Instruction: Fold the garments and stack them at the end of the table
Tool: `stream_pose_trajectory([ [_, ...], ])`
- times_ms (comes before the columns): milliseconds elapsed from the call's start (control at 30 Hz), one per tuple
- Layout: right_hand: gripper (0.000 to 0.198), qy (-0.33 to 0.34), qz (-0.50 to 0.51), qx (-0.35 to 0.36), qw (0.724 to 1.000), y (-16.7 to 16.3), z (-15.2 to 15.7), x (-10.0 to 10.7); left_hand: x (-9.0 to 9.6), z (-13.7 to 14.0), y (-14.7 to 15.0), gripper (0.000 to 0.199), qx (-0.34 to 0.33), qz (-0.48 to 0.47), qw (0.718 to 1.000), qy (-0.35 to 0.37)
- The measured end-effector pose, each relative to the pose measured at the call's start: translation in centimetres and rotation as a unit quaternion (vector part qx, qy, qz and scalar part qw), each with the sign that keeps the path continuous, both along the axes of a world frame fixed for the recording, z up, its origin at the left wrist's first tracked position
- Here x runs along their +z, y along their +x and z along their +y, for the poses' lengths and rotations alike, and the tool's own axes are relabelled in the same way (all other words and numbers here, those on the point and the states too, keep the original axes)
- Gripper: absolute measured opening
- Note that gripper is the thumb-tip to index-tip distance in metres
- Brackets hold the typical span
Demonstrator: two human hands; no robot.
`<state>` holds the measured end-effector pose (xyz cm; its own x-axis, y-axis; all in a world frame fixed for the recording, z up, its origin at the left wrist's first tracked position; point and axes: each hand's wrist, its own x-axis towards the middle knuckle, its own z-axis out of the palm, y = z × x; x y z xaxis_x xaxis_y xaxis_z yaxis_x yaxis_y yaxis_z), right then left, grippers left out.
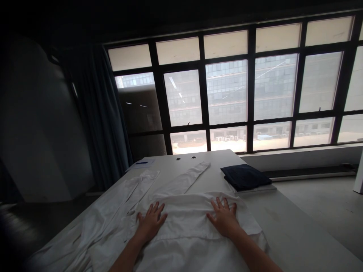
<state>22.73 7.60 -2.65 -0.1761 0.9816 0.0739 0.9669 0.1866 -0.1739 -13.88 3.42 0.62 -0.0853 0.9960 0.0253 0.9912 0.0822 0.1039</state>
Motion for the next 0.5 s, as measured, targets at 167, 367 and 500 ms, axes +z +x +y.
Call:
stream_pose_trajectory([
  [167,0.073,-0.006,-0.005,-0.002,1.000,-0.1,-0.1,0.1,0.0,-0.1,0.0,0.064,0.001,-0.002,1.000,0.001],
  [367,0.075,-0.021,-0.005,0.000,1.000,0.2,0.1,0.4,1.4,-0.8,0.9,0.067,0.053,0.053,0.997,0.032],
  [500,0.077,-0.033,-0.001,0.003,0.999,0.5,0.4,0.7,5.4,-2.6,2.7,0.068,0.053,0.095,0.993,0.038],
])
